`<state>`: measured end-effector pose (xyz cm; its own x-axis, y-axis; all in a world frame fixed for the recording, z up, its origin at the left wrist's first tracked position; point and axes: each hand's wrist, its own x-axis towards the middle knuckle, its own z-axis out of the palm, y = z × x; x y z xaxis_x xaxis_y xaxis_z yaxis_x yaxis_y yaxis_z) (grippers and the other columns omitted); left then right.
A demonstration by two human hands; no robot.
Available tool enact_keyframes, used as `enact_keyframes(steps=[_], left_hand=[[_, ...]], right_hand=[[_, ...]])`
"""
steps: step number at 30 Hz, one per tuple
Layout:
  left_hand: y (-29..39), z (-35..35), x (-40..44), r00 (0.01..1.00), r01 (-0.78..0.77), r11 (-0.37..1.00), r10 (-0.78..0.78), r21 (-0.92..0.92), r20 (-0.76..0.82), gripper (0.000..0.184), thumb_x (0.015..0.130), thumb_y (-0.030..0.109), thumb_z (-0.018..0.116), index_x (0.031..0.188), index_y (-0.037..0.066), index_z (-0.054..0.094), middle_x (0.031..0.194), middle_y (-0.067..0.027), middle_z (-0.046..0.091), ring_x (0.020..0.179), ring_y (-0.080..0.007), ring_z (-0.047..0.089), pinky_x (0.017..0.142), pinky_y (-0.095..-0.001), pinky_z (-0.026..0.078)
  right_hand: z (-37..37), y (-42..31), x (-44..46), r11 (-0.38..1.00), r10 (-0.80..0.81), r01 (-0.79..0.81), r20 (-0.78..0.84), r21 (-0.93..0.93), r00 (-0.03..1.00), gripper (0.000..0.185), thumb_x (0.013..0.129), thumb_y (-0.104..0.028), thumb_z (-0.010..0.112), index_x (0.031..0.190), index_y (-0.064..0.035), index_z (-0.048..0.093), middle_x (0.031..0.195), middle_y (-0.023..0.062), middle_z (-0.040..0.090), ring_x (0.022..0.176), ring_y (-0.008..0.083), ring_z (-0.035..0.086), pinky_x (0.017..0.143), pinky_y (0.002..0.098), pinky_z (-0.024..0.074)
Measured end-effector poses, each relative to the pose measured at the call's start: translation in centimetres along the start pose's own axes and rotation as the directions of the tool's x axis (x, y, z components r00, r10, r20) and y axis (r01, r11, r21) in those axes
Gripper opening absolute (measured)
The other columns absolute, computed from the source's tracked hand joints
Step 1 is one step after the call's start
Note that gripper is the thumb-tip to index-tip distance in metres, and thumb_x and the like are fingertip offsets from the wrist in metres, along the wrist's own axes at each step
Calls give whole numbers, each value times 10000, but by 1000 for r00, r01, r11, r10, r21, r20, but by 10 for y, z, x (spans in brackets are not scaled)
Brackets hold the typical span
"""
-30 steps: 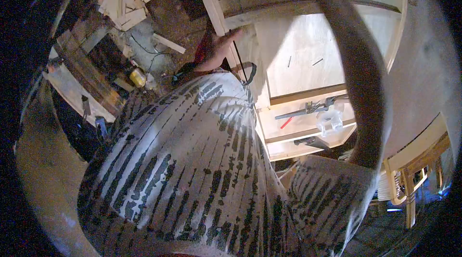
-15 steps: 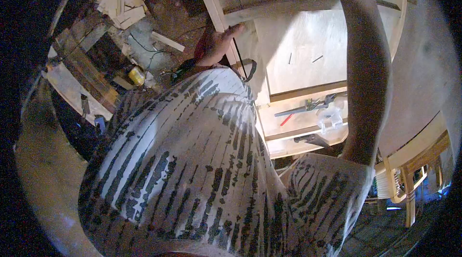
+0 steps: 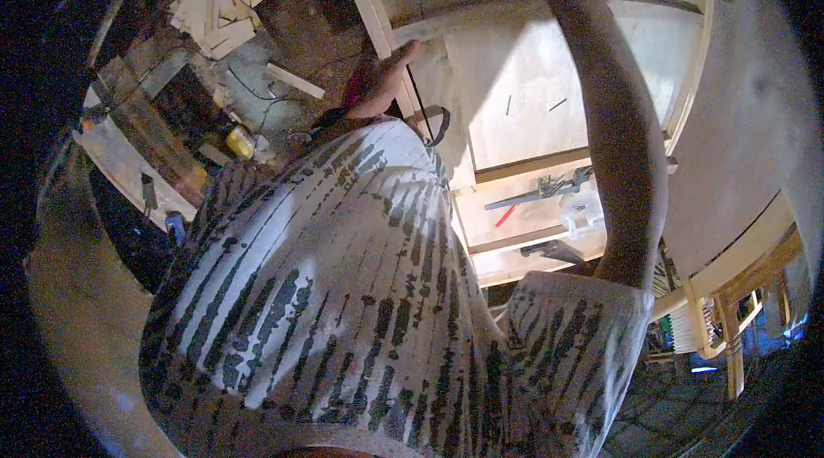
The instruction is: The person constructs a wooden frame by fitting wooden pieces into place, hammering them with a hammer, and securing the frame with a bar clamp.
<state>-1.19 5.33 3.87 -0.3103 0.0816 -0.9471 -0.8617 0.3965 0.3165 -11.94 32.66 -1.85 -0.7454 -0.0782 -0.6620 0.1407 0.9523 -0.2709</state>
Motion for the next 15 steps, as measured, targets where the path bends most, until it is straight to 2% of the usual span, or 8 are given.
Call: enact_keyframes(steps=[3,5,6,7,9,10,13,15], left_hand=[[12,-2,-11,999,-1,990,8,139,-53,291,871,159,766,1033,-63,670,995,-105,725,929,-191,706,882,-319,547],[5,-4,-10,998,-47,990,54,136,-46,287,873,173,766,1017,-59,680,986,-101,726,918,-181,703,864,-321,545],[-1,-5,-8,993,-106,990,109,97,-32,280,874,184,767,1001,-54,691,979,-99,729,916,-173,700,851,-321,541],[5,-5,-8,997,-69,991,73,110,-31,274,874,191,769,989,-48,701,972,-97,730,912,-168,697,842,-318,537],[15,-5,-7,1000,3,991,1,137,-28,263,875,205,771,965,-37,719,959,-93,734,903,-157,693,823,-311,530],[7,-10,0,997,16,992,-26,128,79,535,856,406,723,1163,-17,611,1144,-158,660,1084,-264,615,938,-386,474],[8,-10,-5,988,8,998,-18,66,151,841,840,589,683,1409,13,451,1376,-217,555,1290,-367,517,1072,-453,403],[1,-8,-7,993,-95,994,91,53,75,725,844,480,721,1338,3,488,1255,-171,597,1175,-303,561,1015,-414,433]], right_hand=[[25,-16,-10,976,-155,198,349,-92,924,344,806,-271,745,1092,-89,690,955,157,733,830,273,736,764,425,588],[-20,-27,-7,999,-4,29,616,-31,788,297,815,-227,719,1069,-76,687,960,157,732,828,281,735,762,434,585],[-31,-23,-2,999,-3,28,614,-32,789,297,815,-227,719,1069,-76,687,960,157,732,828,281,735,762,434,585],[-37,-18,5,996,54,-20,397,-90,916,267,819,-241,704,1030,-78,706,933,161,726,840,296,726,748,446,572],[-41,-8,9,990,125,-128,-57,-56,991,250,819,-242,691,1004,-76,721,914,166,722,855,313,718,744,461,562],[-29,-7,4,995,95,-94,-104,16,990,256,815,-229,693,1016,-73,716,923,168,723,859,315,719,753,463,564],[20,-12,-4,984,-141,158,175,-87,974,281,804,-190,698,1054,-62,700,950,173,727,871,320,724,781,471,572],[-8,-30,-10,967,-171,237,449,-95,877,303,797,-164,702,1079,-55,689,968,176,730,879,324,727,799,475,577]])
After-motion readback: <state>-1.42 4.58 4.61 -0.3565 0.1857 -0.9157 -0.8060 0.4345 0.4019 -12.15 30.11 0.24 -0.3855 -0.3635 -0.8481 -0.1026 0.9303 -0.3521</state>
